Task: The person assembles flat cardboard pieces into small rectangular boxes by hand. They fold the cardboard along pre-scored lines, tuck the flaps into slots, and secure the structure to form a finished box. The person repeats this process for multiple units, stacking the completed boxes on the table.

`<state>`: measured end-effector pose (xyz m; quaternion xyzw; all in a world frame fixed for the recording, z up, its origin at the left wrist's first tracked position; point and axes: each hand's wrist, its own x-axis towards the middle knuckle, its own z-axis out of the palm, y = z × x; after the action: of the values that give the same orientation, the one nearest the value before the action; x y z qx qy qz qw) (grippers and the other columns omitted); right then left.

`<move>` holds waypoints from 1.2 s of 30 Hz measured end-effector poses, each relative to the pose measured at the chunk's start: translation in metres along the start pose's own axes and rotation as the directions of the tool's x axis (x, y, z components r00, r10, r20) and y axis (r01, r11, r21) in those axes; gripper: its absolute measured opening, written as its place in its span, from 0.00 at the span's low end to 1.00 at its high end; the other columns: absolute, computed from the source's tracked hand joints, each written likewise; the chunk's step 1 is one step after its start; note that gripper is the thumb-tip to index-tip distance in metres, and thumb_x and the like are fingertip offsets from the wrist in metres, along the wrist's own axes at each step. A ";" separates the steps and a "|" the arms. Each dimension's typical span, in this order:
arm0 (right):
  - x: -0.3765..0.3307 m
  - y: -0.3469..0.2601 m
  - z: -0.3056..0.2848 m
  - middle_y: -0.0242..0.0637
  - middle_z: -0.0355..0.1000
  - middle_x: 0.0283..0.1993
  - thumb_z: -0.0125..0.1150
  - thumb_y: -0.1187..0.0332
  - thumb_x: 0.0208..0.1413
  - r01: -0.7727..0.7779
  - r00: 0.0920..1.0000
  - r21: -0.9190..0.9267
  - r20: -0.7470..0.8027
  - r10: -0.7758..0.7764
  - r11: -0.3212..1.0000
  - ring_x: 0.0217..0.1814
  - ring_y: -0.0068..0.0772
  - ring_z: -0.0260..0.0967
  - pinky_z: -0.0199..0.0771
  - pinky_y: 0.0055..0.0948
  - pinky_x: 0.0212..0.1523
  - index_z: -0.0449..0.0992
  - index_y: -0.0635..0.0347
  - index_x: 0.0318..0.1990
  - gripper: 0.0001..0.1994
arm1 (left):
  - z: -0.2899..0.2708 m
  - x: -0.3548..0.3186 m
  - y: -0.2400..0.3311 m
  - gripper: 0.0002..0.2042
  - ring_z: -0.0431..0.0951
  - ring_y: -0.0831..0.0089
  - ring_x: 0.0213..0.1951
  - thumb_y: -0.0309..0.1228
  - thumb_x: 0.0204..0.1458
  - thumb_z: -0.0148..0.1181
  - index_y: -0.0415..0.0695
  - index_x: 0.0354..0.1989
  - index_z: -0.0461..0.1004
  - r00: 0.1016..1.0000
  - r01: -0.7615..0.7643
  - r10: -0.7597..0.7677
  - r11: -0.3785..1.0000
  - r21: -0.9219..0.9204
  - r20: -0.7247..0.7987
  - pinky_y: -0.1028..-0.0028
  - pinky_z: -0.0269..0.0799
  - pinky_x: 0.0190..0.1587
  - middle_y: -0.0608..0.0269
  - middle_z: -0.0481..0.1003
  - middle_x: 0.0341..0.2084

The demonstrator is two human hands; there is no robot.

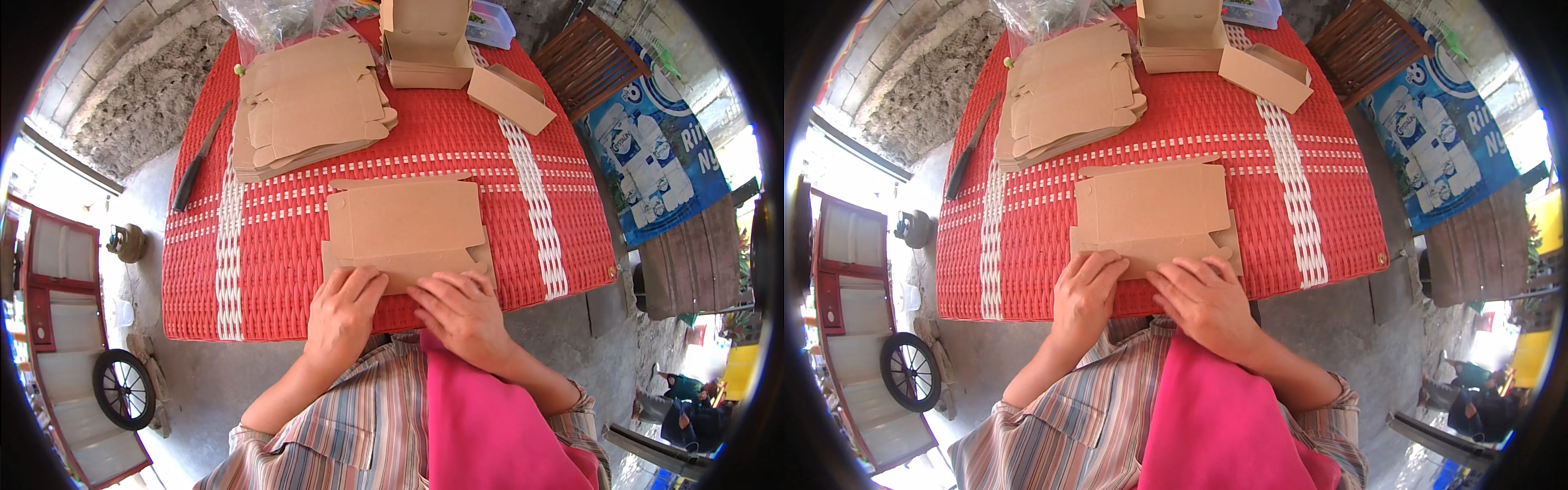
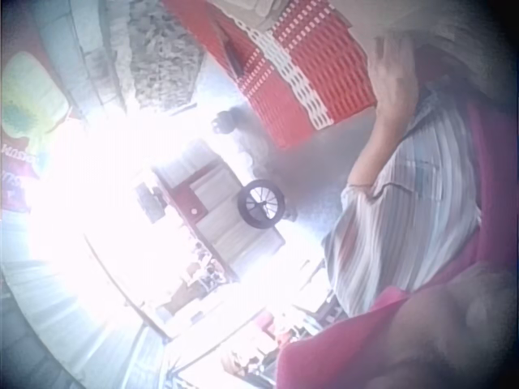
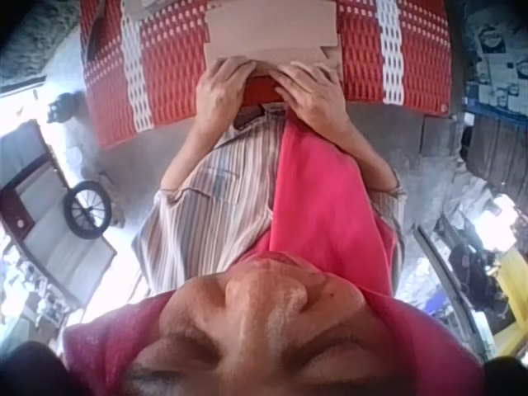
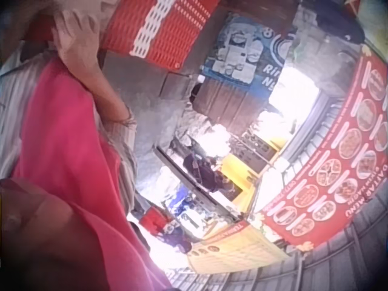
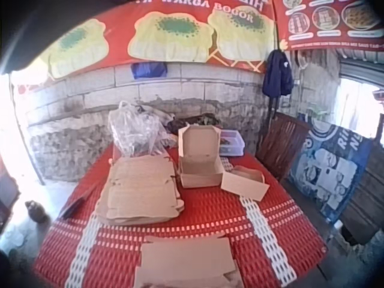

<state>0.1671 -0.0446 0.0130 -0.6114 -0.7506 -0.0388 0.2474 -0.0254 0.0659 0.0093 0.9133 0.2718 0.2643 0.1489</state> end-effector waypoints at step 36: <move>-0.037 0.042 -0.028 0.38 0.68 0.54 0.67 0.55 0.55 -0.315 0.939 0.008 -0.145 0.313 0.949 0.59 0.39 0.67 0.57 0.45 0.63 0.72 0.55 0.60 0.27 | -0.022 -0.033 -0.002 0.23 0.70 0.50 0.58 0.24 0.47 0.66 0.39 0.54 0.73 0.942 0.313 -0.315 0.949 -0.041 -0.112 0.58 0.66 0.61 0.50 0.72 0.56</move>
<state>0.2204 -0.0776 0.0114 -0.7206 -0.6235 -0.0487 0.2994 -0.0625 0.0518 0.0132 0.8394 0.4192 0.2936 0.1832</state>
